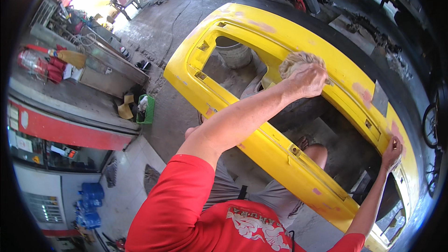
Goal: The person sits on the floor and sands a yellow car bumper with a sanding block, then wipes the surface with a cloth. The person repeatedly sands and wipes different sections of the bumper throughout the clip.
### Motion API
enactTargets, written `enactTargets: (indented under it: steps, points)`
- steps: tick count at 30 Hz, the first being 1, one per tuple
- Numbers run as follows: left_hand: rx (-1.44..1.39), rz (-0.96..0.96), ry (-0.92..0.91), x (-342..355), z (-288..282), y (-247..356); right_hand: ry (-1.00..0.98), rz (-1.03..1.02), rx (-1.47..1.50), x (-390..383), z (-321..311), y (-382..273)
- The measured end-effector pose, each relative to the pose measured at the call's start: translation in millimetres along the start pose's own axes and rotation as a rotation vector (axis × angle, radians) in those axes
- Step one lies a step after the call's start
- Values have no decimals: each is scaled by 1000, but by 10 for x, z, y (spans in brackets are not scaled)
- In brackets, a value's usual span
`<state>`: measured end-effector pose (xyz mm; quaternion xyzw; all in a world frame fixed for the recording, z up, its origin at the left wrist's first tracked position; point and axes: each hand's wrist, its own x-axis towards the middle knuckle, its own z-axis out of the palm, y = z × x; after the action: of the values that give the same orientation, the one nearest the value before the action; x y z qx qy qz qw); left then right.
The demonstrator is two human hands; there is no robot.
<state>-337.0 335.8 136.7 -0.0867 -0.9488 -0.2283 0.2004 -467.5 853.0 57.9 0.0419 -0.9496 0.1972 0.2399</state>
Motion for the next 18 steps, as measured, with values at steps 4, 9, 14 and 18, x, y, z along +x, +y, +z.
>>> enactTargets:
  steps: [4,9,14,18]
  points:
    - [-146,-90,25,1,-621,-93,30,-268,122,-55,-125,-744]
    - [-583,-398,346,-610,-1819,-681,-89,-595,418,-183,213,-2634]
    - [-815,-424,720,-1636,-2419,-978,-354,-426,332,-104,725,-4048]
    - [-863,-573,837,-2254,-2446,-1125,-458,-417,346,-99,1026,-4793]
